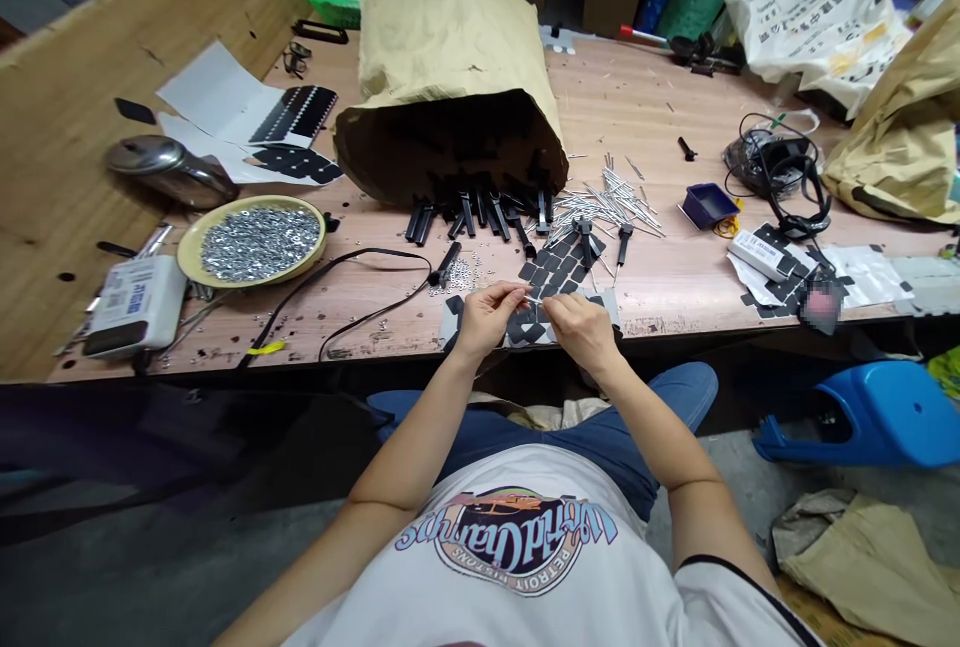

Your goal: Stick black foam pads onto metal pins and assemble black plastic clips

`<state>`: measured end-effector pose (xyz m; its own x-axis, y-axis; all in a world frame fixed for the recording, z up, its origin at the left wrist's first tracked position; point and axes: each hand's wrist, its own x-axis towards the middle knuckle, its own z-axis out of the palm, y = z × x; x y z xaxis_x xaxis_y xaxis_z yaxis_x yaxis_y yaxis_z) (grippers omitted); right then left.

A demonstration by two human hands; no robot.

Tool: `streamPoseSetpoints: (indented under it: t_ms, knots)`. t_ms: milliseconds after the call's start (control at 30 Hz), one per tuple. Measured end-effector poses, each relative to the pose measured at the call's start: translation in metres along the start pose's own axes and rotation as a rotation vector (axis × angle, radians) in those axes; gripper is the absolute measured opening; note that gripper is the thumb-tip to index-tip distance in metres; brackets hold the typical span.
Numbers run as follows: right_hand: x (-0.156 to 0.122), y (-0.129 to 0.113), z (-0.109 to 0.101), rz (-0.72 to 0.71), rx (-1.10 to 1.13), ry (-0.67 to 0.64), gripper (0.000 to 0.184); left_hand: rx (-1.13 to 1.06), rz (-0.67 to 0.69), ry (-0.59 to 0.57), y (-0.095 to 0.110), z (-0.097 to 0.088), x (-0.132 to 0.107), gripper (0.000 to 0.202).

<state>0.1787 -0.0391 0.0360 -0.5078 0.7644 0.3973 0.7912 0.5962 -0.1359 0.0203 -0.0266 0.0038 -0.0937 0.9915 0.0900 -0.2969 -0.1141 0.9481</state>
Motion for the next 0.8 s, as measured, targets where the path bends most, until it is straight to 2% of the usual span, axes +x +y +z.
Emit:
streamPoseSetpoints:
  t_ms: [133, 267, 467, 567, 700, 800]
  knots:
    - [0.0, 0.004, -0.004, 0.008, 0.034, -0.047, 0.03, 0.03, -0.024, 0.011, 0.002, -0.003, 0.001, 0.011]
    - [-0.001, 0.005, -0.004, 0.004, 0.03, -0.032, 0.032, 0.041, -0.025, 0.02, 0.001, -0.001, 0.0, 0.016]
    - [-0.003, 0.0, 0.005, 0.014, 0.015, 0.053, 0.036, -0.007, -0.037, 0.181, -0.006, 0.011, -0.006, 0.026]
    - [-0.003, -0.002, 0.009, 0.039, 0.059, 0.071, 0.036, -0.036, -0.055, 0.221, -0.01, 0.014, -0.008, 0.027]
    - [-0.001, 0.0, 0.009, 0.155, 0.275, 0.036, 0.037, -0.07, -0.074, 0.168, -0.009, 0.013, -0.007, 0.026]
    - [0.002, 0.002, 0.008, 0.298, 0.584, -0.109, 0.042, -0.093, -0.051, 0.134, -0.007, 0.011, -0.007, 0.026]
